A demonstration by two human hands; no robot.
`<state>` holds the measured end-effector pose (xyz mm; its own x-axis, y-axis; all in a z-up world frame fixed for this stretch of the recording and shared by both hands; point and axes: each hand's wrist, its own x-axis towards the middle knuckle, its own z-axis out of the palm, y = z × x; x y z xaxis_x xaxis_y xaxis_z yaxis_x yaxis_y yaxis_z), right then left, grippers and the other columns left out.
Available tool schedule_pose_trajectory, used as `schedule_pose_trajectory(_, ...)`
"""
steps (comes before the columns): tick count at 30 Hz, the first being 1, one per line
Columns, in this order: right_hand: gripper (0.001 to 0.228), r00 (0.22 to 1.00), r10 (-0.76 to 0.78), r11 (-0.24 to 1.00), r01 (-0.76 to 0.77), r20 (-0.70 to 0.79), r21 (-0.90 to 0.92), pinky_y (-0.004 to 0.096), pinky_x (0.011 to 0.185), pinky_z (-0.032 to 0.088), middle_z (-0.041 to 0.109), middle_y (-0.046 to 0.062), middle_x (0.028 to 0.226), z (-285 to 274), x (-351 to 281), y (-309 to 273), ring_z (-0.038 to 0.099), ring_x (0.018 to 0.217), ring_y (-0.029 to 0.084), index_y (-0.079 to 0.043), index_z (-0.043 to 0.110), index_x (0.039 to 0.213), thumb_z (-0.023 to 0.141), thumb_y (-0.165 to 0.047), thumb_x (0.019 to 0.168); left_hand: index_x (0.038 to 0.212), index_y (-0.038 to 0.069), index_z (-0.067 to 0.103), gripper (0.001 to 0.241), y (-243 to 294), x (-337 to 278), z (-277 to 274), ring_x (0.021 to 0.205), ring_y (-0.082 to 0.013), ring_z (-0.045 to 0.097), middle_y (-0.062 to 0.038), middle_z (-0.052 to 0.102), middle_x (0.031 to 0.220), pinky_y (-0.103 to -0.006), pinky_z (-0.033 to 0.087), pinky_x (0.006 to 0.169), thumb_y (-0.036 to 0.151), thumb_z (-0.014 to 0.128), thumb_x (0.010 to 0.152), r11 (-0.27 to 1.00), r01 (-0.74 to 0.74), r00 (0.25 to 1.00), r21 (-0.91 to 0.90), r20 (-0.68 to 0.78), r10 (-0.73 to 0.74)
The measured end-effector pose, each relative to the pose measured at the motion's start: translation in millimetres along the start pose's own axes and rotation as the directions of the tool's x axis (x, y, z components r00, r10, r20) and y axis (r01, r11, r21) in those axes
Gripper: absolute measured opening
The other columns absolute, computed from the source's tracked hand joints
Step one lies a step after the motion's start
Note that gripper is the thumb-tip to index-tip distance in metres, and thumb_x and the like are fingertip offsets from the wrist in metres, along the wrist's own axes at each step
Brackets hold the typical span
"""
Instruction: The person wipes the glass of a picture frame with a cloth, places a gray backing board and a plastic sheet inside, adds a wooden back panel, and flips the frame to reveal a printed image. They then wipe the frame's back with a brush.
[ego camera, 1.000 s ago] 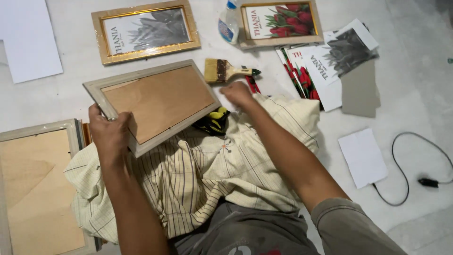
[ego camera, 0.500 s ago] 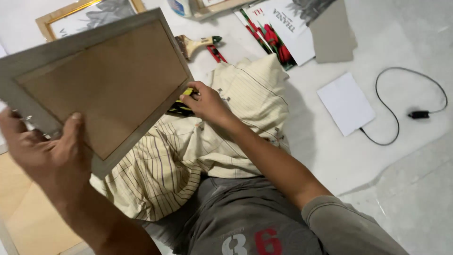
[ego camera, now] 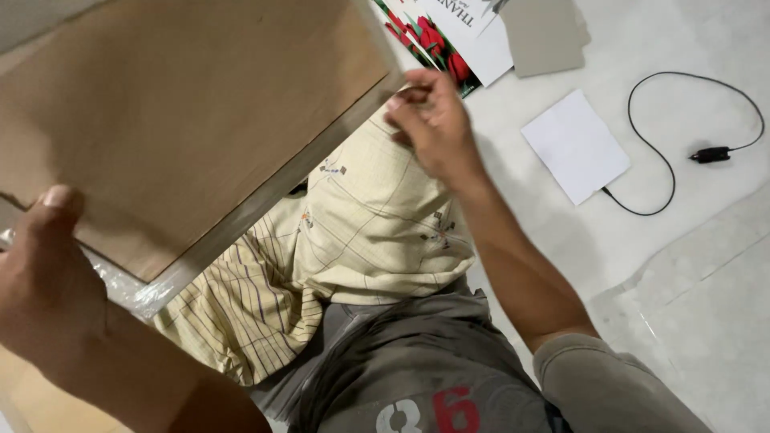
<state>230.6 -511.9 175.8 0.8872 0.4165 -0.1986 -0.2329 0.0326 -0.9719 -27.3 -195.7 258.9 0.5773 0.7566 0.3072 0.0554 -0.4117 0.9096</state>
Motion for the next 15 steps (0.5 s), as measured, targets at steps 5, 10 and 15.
schedule_pose_trajectory(5, 0.059, 0.998, -0.065, 0.998, 0.065, 0.011, -0.015, 0.029, 0.077, 0.065, 0.059, 0.013, 0.12, -54, 20, -21, 0.068, 0.1, 0.02, -0.006, 0.038, 0.147, 0.066, -0.024, 0.098, 0.125, 0.009, 0.061, 0.045, 46, 20, 76, 0.092, -0.0059, 0.077, -0.003, 0.069, 0.123, -0.0135, 0.068, 0.083, 0.028, 0.089, 0.096, 0.941, 0.336, 0.937, -0.028, -0.093, -0.337)
schedule_pose_trajectory(10, 0.043, 0.998, -0.024, 0.972, 0.008, 0.066, 0.233, 0.029, 0.078, 0.064, 0.068, 0.007, 0.101, -90, 37, -24, 0.071, 0.09, 0.015, -0.002, 0.055, 0.131, 0.064, -0.032, 0.101, 0.151, -0.008, 0.034, 0.065, 12, 48, 127, 0.121, -0.022, 0.065, -0.015, 0.049, 0.134, -0.0283, 0.068, 0.111, 0.009, 0.079, 0.107, 0.969, 0.213, 0.963, -0.128, 0.193, -0.186)
schedule_pose_trajectory(15, 0.051, 0.997, -0.008, 0.979, -0.006, 0.07, 0.202, 0.03, 0.076, 0.061, 0.07, 0.013, 0.106, -106, 52, 6, 0.075, 0.092, 0.023, -0.002, 0.058, 0.122, 0.065, -0.046, 0.097, 0.167, 0.002, 0.018, 0.109, -11, 67, 170, 0.119, -0.0171, 0.065, -0.013, 0.051, 0.14, -0.0253, 0.072, 0.107, 0.024, 0.093, 0.09, 0.917, 0.356, 0.921, -0.178, 0.233, -0.312)
